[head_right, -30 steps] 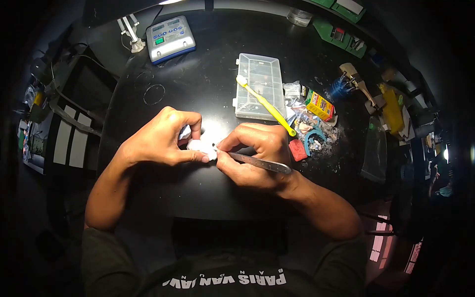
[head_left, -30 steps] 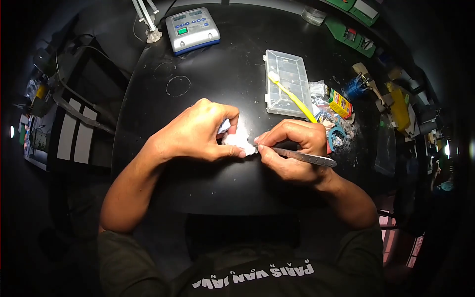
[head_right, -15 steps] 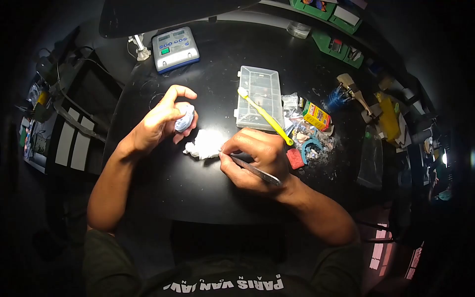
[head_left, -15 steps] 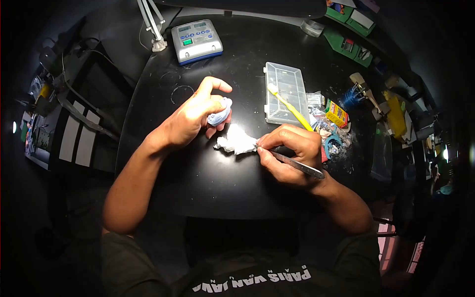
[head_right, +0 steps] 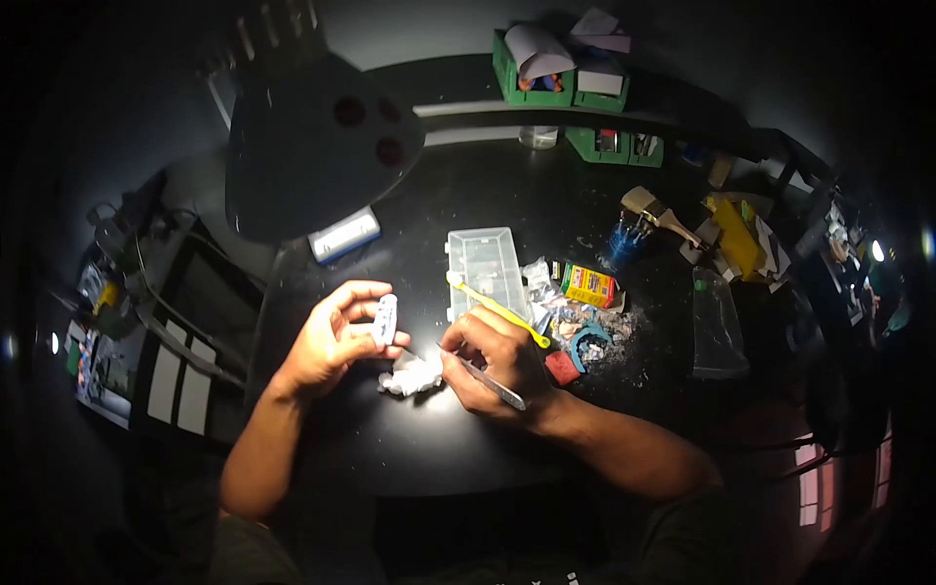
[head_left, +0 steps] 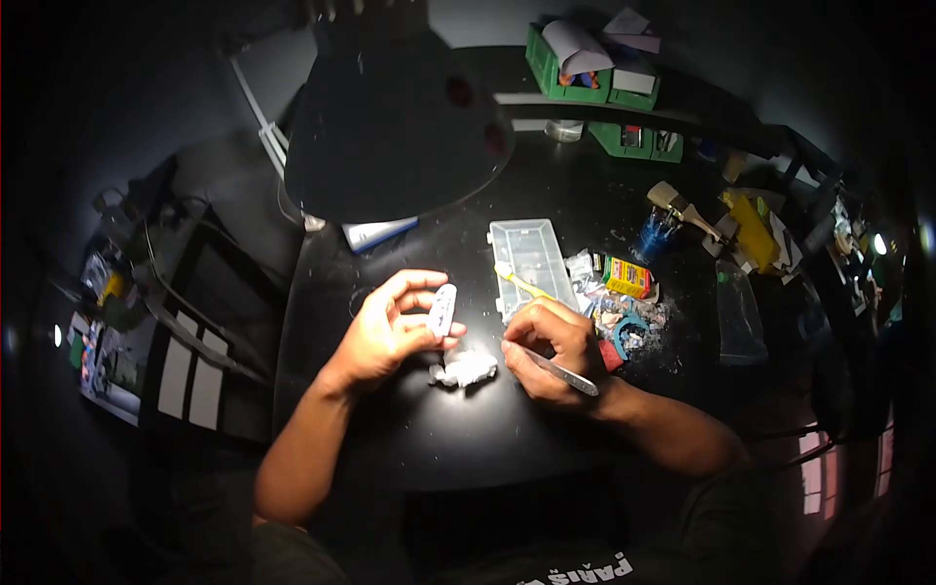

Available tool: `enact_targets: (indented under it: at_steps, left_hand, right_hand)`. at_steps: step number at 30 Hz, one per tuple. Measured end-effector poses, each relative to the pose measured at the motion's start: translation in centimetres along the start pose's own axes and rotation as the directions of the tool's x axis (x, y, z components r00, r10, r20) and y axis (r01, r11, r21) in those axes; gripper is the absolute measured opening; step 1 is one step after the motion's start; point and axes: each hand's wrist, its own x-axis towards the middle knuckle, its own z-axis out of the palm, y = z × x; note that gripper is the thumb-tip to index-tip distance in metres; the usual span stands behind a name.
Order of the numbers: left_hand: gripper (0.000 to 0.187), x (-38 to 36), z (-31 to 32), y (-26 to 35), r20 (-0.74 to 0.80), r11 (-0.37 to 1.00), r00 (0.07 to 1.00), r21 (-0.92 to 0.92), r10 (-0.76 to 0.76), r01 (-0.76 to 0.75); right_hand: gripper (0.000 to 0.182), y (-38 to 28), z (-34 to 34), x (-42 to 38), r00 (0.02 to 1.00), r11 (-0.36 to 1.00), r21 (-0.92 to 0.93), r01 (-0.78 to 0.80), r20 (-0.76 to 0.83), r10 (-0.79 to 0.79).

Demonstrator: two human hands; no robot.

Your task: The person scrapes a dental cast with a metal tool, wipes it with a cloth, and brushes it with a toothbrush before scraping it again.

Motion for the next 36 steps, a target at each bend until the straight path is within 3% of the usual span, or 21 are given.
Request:
enact_targets:
  at_steps: [4,12,13,16,18,19,22,25,26,28,29,30,32,34,35,36]
  left_hand:
    - [0.07,-0.5,1.3,0.9,-0.019,0.998,0.999,0.054,0.029,-0.028]
    - [0.063,-1.1,1.9,0.1,0.012,0.961,0.988,0.23,0.154,-0.153]
    - [0.061,-1.3,2.4,0.4,0.001,0.954,0.987,0.255,0.16,-0.155]
    - [0.057,-1.7,3.2,0.5,-0.007,0.888,0.974,0.412,0.228,-0.205]
    - [0.052,-2.2,3.9,0.8,0.028,0.854,0.976,0.479,0.215,-0.202]
    - [0.051,-2.5,4.2,0.6,0.011,0.826,0.973,0.527,0.229,-0.201]
    - [0.043,-3.6,5.3,0.1,-0.052,0.831,0.966,0.523,0.253,-0.19]
    - [0.04,-4.4,5.1,-1.3,-0.101,0.84,0.946,0.497,0.307,-0.219]
    - [0.039,-5.1,5.2,-1.4,-0.133,0.868,0.954,0.464,0.268,-0.179]
    - [0.038,-5.9,7.7,-0.6,-0.259,0.697,0.9,0.714,0.35,-0.065]
    - [0.037,-6.7,9.9,0.6,-0.201,0.394,0.862,0.919,0.464,0.003]
    - [0.038,-7.6,11.7,1.9,-0.091,0.16,0.831,0.987,0.549,0.002]
    - [0.037,-9.0,16.2,4.6,0.021,0.127,0.796,0.984,0.606,-0.123]
    - [0.043,-10.4,21.1,7.4,0.116,0.428,0.859,0.829,0.499,-0.361]
    - [0.051,-10.3,23.4,8.5,0.266,0.465,0.809,0.707,0.524,-0.533]
    - [0.054,-10.5,25.3,10.1,0.35,0.505,0.829,0.667,0.436,-0.548]
  right_hand:
    - [0.008,0.0,0.1,0.1,0.997,0.996,-0.049,0.07,-0.023,-0.071]
    - [0.018,0.0,1.2,-0.5,0.99,0.995,0.068,0.074,-0.124,-0.065]
    - [0.023,0.3,1.9,-0.8,0.99,0.988,0.153,0.03,-0.144,-0.008]
    - [0.035,0.4,2.4,-1.0,0.994,0.967,0.252,-0.045,-0.087,0.069]
    - [0.033,-0.2,1.7,-0.9,0.989,0.955,0.26,-0.143,0.056,0.133]
    - [0.026,0.4,2.4,-0.7,0.99,0.967,0.229,0.111,-0.107,-0.088]
    - [0.014,1.6,3.3,-0.8,0.945,0.939,0.129,0.32,-0.107,-0.308]
    - [0.013,1.7,3.8,-0.8,0.937,0.923,0.166,0.349,-0.088,-0.338]
    - [0.013,1.6,3.8,-1.0,0.962,0.936,0.22,0.273,-0.056,-0.268]
    - [0.013,1.1,3.2,-0.9,0.97,0.952,0.189,0.241,-0.028,-0.241]
    - [0.014,1.0,2.9,-0.8,0.975,0.953,0.204,0.223,-0.033,-0.221]
    - [0.015,0.8,2.7,-0.8,0.98,0.954,0.222,0.201,-0.034,-0.198]
    - [0.012,1.2,2.9,-0.7,0.985,0.967,0.188,0.173,-0.012,-0.174]
    - [0.02,2.1,3.5,-0.4,0.953,0.935,0.185,0.301,-0.068,-0.294]
    - [0.023,2.4,4.0,-0.3,0.969,0.951,0.187,0.248,-0.039,-0.245]
    - [0.019,2.4,4.0,-0.4,0.967,0.959,0.124,0.256,-0.036,-0.253]
